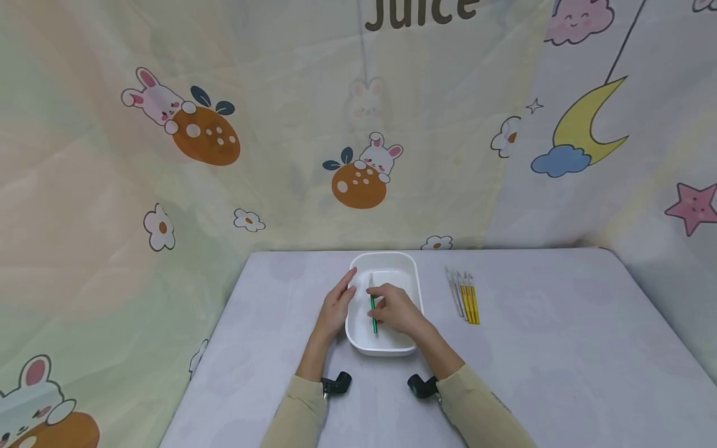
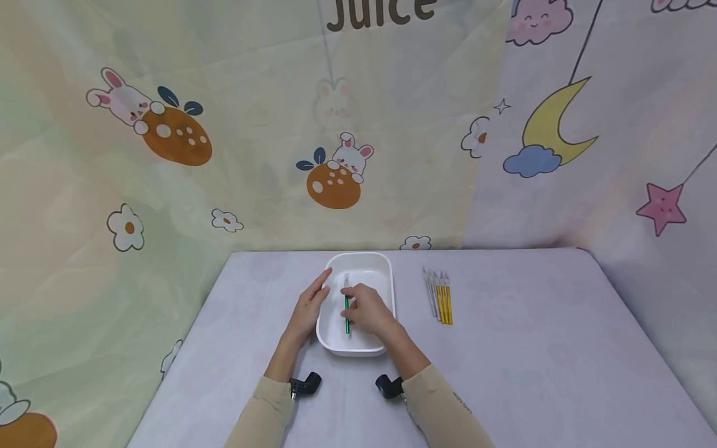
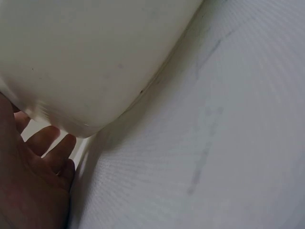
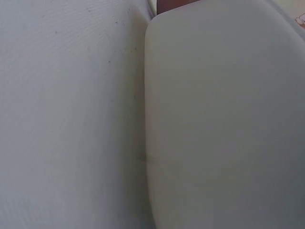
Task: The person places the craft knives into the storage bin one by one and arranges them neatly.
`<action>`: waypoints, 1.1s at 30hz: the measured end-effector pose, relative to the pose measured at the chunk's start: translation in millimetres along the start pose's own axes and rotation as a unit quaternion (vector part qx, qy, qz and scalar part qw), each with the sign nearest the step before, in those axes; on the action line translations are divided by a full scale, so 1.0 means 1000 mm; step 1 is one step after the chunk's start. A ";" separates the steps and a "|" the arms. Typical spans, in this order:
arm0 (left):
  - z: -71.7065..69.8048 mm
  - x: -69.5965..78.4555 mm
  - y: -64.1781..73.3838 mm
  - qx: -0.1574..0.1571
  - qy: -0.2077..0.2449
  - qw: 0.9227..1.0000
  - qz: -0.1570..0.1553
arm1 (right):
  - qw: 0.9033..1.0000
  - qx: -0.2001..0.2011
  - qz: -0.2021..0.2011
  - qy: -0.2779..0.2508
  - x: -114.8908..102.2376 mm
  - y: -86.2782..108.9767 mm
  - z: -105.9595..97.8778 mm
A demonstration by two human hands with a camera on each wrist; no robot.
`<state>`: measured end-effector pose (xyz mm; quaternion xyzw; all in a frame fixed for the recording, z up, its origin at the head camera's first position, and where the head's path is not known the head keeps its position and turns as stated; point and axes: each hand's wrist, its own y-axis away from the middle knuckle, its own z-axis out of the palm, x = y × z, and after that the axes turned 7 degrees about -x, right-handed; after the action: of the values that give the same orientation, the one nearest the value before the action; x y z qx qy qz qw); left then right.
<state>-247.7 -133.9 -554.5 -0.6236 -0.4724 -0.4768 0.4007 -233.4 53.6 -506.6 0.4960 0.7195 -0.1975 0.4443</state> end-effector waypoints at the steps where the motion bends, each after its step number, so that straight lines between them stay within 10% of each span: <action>1: 0.000 0.000 0.000 0.000 0.001 1.000 0.001 | 1.000 -0.009 -0.001 0.009 0.000 0.000 0.000; 33: -0.001 0.000 -0.001 -0.002 -0.002 1.000 -0.011 | 0.993 -0.059 -0.034 0.096 0.003 -0.001 0.003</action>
<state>-248.8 -135.1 -554.3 -0.6198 -0.4792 -0.4811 0.3934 -233.7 52.9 -511.0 0.4608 0.7857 -0.1214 0.3944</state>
